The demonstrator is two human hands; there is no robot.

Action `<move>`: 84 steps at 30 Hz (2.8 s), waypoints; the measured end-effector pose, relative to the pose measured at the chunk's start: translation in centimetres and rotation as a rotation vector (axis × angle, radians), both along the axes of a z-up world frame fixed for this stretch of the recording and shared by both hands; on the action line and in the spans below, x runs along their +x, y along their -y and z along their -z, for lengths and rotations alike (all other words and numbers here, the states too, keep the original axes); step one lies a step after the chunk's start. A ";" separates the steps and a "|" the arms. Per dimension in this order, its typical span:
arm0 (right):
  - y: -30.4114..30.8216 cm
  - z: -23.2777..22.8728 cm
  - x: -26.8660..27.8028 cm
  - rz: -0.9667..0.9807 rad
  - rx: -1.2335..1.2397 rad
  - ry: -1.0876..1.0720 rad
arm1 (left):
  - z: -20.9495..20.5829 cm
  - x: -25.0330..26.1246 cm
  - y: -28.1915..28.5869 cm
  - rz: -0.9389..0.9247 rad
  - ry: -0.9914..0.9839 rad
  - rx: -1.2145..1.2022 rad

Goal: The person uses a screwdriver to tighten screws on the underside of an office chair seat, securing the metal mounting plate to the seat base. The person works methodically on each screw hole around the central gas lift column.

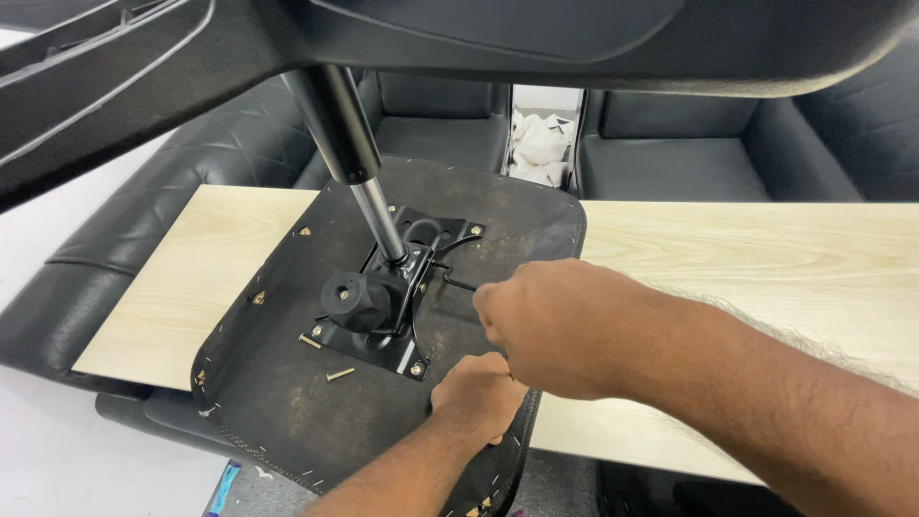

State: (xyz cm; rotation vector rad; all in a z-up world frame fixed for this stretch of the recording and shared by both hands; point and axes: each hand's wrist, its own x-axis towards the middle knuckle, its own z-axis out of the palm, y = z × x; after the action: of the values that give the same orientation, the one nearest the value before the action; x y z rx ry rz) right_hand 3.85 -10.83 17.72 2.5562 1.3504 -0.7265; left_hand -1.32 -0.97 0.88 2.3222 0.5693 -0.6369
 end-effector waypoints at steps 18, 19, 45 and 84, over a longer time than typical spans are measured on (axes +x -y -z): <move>0.0 0.7 0.7 0.163 -0.049 0.118 | -1.1 0.5 -0.2 0.109 -0.057 0.046; 0.0 0.7 0.5 0.191 0.017 0.102 | -1.1 0.4 -0.2 0.072 -0.070 0.032; 1.0 1.3 2.1 -0.221 0.123 -0.012 | -0.1 0.8 -0.5 0.379 0.072 0.369; 6.0 0.0 2.5 0.362 0.074 -0.067 | 0.6 0.4 -2.4 0.858 0.326 0.489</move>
State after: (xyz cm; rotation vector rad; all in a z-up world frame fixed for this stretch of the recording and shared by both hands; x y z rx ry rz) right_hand 6.31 -16.82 17.72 2.8986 0.9533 -0.8379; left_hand -0.90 1.42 0.30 3.0358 -0.5268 -0.4877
